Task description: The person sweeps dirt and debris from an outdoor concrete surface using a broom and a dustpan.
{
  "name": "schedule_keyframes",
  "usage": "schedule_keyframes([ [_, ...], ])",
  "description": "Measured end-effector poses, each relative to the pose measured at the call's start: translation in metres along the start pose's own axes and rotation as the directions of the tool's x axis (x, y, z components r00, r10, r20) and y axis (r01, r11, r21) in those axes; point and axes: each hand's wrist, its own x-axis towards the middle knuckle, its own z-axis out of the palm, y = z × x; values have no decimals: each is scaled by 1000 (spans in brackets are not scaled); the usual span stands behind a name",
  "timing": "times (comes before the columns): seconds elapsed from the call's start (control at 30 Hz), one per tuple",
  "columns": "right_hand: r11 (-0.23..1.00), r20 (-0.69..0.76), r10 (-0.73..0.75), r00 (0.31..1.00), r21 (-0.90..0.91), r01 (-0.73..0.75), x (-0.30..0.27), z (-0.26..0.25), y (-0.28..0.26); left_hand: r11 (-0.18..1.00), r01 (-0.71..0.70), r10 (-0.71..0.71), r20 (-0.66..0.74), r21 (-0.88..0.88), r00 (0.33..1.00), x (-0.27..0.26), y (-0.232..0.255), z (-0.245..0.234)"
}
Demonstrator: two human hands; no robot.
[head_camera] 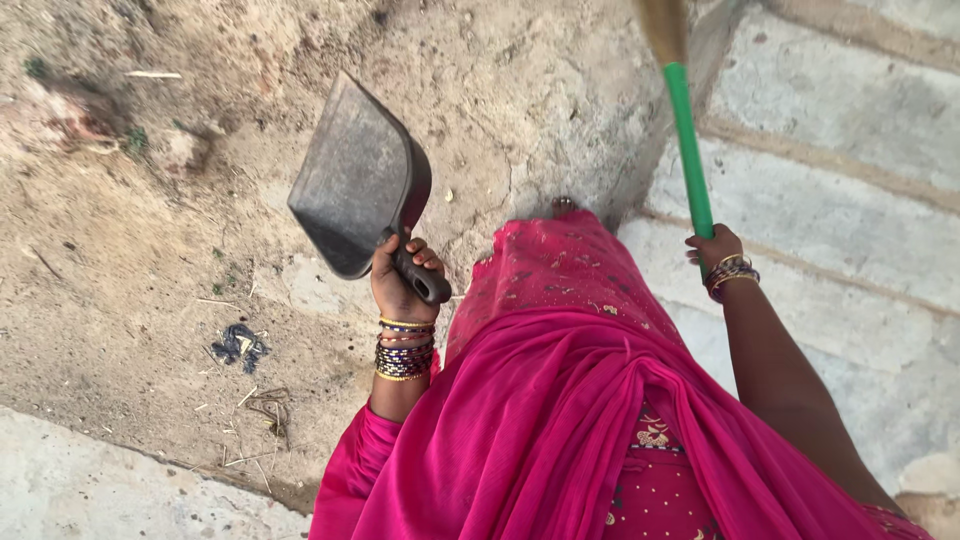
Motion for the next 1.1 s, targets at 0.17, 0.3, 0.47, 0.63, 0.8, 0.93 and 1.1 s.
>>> schedule_keyframes([
  [0.17,928,147,82,986,350,-130,78,2,-54,999,-39,39,-41,13,998,17,-15,27],
  [0.3,866,207,187,960,427,-261,130,28,-104,999,-34,34,-19,-11,999,22,-35,60],
  [0.47,966,157,158,975,-229,-120,160,47,-121,999,-31,30,-71,-8,997,32,-54,103],
  [0.63,836,159,-17,987,-540,101,152,30,-105,996,-81,82,-63,23,995,37,-64,126],
  [0.8,763,207,-218,954,-574,299,142,-37,-76,997,-75,74,-99,-4,992,50,-69,134],
  [0.93,812,159,-179,971,-534,238,149,-73,-74,996,-84,84,-88,9,993,57,-75,147],
  [1.1,986,101,-23,995,-162,39,183,-35,-109,995,-95,96,-55,25,994,59,-83,158],
])
